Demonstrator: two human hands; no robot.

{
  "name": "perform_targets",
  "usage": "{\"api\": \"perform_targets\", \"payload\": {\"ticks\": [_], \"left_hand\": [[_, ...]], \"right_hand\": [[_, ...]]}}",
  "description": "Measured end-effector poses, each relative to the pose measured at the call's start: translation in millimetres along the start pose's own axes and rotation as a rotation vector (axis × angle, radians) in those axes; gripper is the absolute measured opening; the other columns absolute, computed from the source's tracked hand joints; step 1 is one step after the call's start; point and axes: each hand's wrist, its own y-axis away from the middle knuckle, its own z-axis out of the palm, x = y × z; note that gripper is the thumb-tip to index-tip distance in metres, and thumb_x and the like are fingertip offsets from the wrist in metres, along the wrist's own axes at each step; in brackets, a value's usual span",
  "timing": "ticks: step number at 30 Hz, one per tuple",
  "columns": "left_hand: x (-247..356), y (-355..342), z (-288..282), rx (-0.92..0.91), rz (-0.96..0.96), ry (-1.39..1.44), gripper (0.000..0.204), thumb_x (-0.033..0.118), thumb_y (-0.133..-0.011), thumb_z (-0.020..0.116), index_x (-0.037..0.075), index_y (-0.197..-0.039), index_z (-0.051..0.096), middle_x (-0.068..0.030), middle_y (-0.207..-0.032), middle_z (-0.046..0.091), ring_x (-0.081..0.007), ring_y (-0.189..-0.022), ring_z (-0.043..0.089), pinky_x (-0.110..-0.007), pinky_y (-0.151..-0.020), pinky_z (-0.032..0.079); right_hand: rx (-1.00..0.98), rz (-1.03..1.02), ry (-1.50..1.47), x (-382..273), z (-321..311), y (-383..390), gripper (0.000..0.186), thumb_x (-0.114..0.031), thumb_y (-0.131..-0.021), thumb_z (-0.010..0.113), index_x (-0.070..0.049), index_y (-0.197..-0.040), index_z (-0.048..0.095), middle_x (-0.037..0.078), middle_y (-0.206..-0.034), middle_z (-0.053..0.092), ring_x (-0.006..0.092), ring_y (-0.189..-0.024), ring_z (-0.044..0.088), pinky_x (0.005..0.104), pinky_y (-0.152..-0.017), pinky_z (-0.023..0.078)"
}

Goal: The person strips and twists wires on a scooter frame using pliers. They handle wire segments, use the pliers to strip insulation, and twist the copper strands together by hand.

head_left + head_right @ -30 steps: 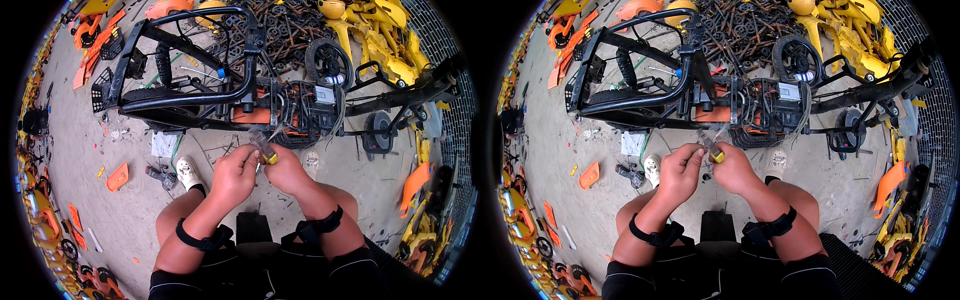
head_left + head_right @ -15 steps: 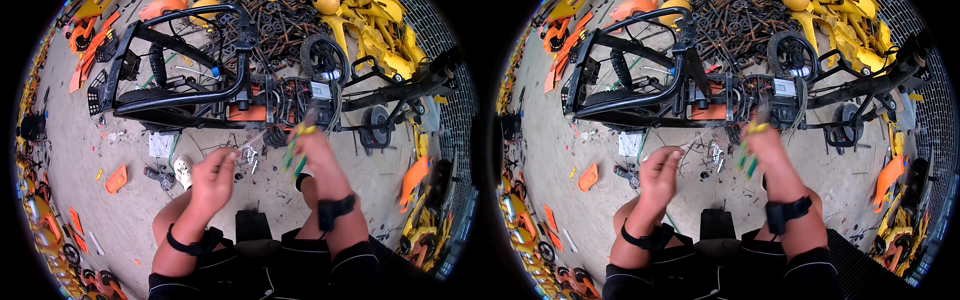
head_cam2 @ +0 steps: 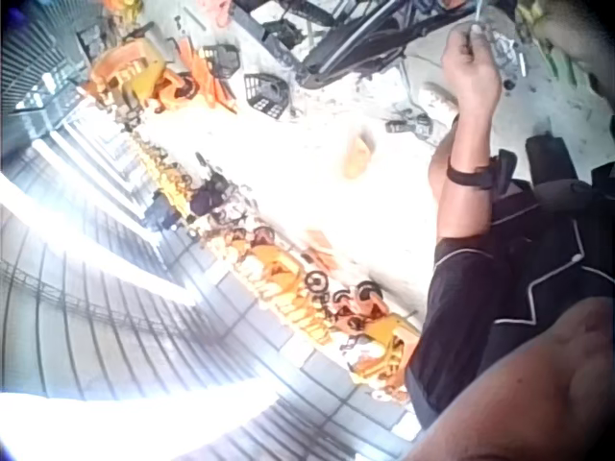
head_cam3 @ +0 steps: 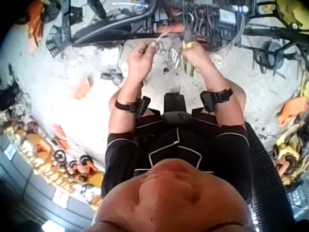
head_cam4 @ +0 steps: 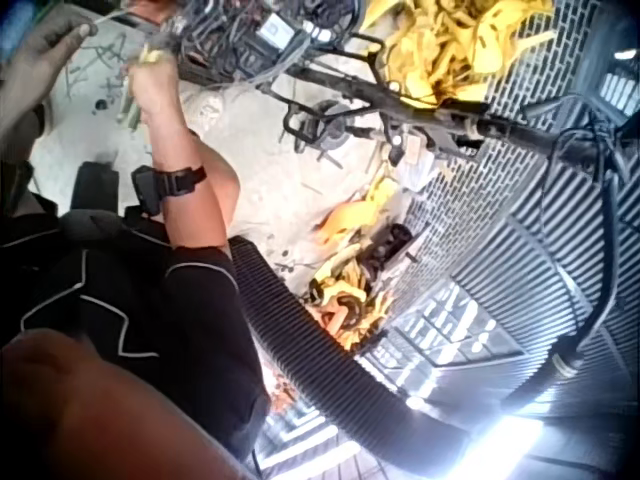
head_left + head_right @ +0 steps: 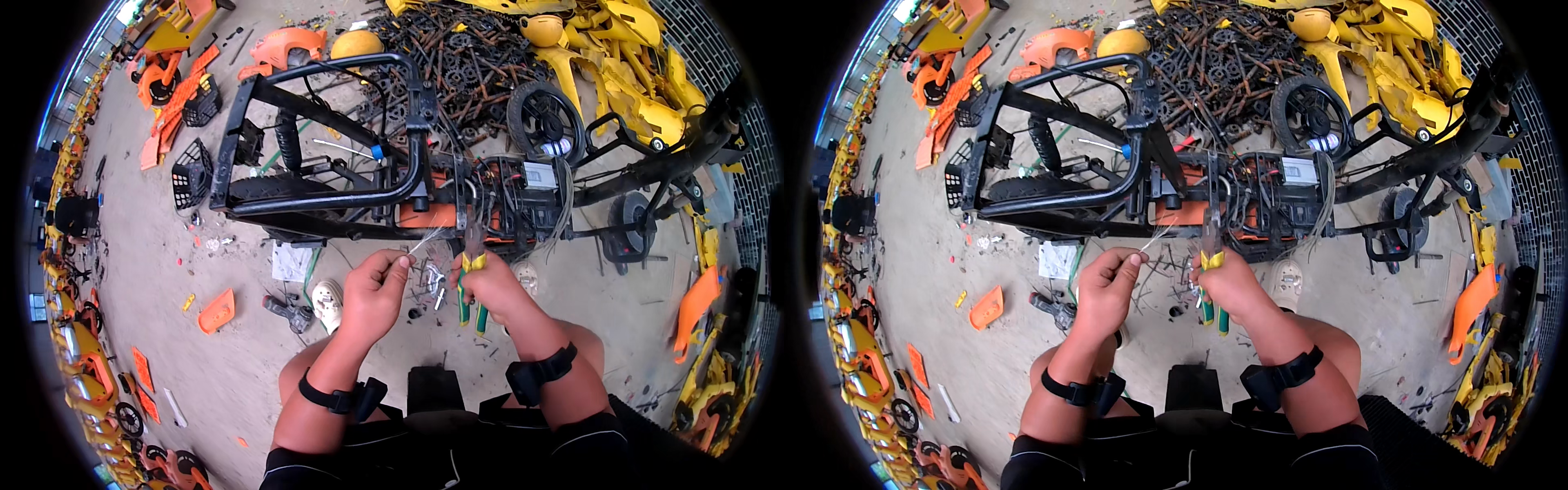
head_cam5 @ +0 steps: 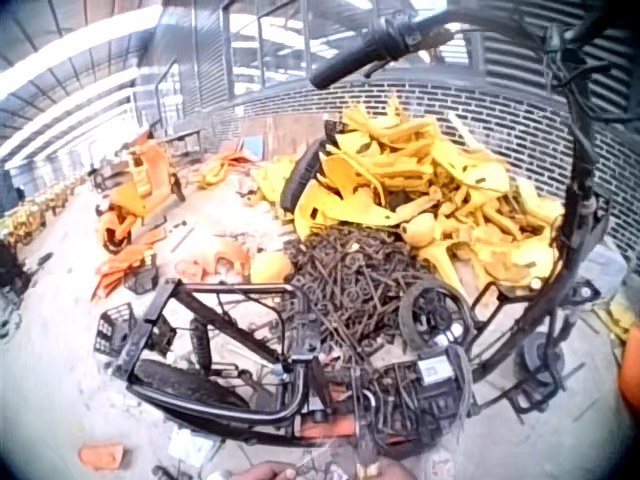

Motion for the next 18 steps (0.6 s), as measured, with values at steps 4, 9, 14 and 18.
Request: {"api": "perform_targets", "payload": {"ticks": [4,9,14,18], "left_hand": [[2,-2,2,-0.015,-0.015,0.011,0.019,0.016,-0.102,0.061,0.000,-0.102,0.069,0.0051,-0.070,0.054,-0.0038,-0.065,0.042,-0.023,-0.057,0.037],[1,-5,2,-0.020,-0.021,0.035,0.018,0.016,-0.102,0.061,0.000,-0.105,0.069,0.0048,-0.076,0.056,-0.0037,-0.070,0.045,-0.022,-0.061,0.038],[-6,-8,7,0.026,0.027,0.050,0.019,0.017,-0.102,0.061,0.000,-0.106,0.068,0.0024,-0.082,0.061,-0.0047,-0.076,0.049,-0.022,-0.068,0.042],[-4,-8,10,0.024,0.003,0.034,0.019,0.017,-0.103,0.061,-0.001,-0.106,0.068,0.0025,-0.083,0.061,-0.0047,-0.077,0.049,-0.023,-0.068,0.042]], "right_hand": [[-0.121,0.014,0.026,6,0,-7,0.027,0.004,-0.079,0.054,-0.002,-0.104,0.060,0.007,-0.087,0.063,0.0181,-0.079,0.062,0.0304,-0.058,0.047],[-0.213,0.034,-0.116,3,13,-2,0.032,0.006,-0.077,0.056,0.002,-0.108,0.058,0.013,-0.094,0.063,0.0192,-0.081,0.060,0.0300,-0.058,0.048],[-0.170,-0.017,-0.136,5,24,-6,0.030,0.002,-0.079,0.059,0.000,-0.108,0.059,0.009,-0.096,0.064,0.0173,-0.081,0.060,0.0288,-0.064,0.048],[-0.152,0.023,-0.208,2,25,-6,0.019,-0.008,-0.085,0.063,-0.002,-0.103,0.063,0.004,-0.092,0.065,0.0148,-0.080,0.059,0.0290,-0.069,0.048]]}}
